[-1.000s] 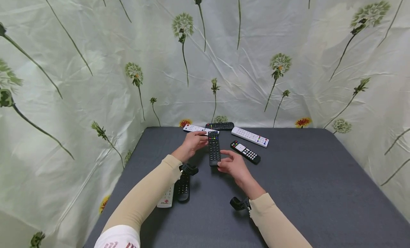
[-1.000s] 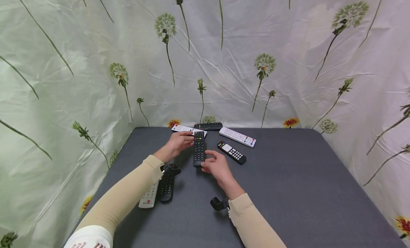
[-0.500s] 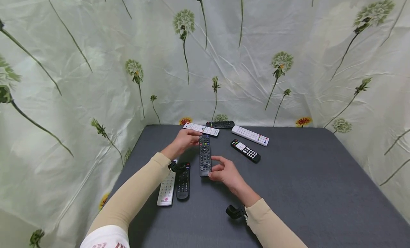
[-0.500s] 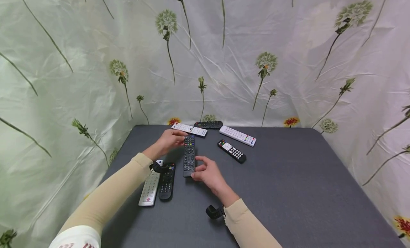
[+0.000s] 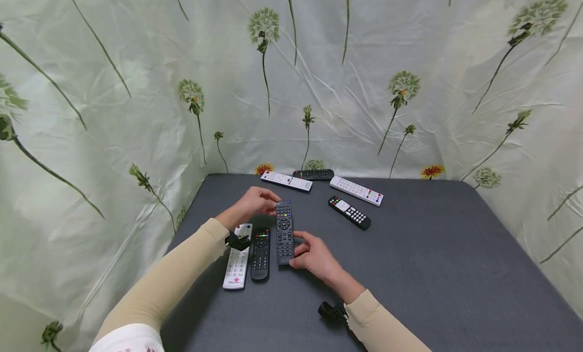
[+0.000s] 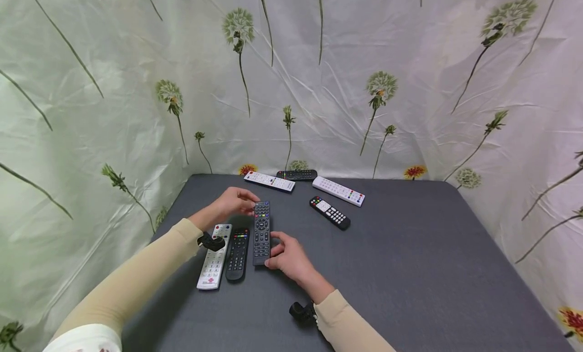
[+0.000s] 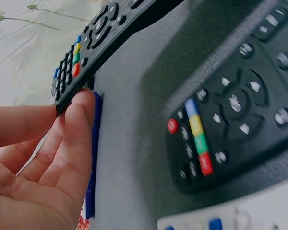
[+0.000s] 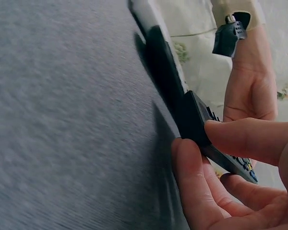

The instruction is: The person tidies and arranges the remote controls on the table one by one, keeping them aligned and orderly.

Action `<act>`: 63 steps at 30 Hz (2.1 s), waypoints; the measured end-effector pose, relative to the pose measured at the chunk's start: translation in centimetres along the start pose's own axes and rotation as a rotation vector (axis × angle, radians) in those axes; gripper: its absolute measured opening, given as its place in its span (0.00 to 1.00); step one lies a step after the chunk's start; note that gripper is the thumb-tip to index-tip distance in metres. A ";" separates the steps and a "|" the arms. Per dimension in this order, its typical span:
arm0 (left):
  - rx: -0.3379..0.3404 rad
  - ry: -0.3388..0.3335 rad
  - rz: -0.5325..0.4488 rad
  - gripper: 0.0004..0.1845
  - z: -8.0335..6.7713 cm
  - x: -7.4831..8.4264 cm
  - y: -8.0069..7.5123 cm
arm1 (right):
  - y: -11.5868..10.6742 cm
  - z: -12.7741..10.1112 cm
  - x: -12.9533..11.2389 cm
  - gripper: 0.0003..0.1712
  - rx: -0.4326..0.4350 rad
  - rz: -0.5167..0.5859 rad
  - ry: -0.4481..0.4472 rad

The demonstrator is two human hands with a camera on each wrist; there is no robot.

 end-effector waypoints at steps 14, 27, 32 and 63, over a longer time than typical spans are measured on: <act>-0.096 -0.011 0.037 0.10 -1.8 -0.4 -0.2 | 1.3 -0.4 -0.1 0.54 -0.026 -0.163 0.015; -0.103 -0.024 0.242 0.08 -1.4 -2.1 0.1 | 2.0 -0.9 0.1 0.54 -0.017 -0.289 -0.019; -0.102 -0.028 0.305 0.08 -1.1 -2.4 0.2 | 2.1 -0.9 0.3 0.53 -0.018 -0.271 -0.016; -0.095 -0.031 0.313 0.08 -0.8 -3.5 0.2 | 2.0 -1.0 0.3 0.50 -0.012 -0.271 -0.029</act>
Point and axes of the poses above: each hand's wrist, its own z-axis towards the middle knuckle, its own y-axis out of the palm, x = y × z, the point moved 3 cm from there along z, towards the middle knuckle, and after that the axes turned 4 degrees about -x, right-handed, at the moved point
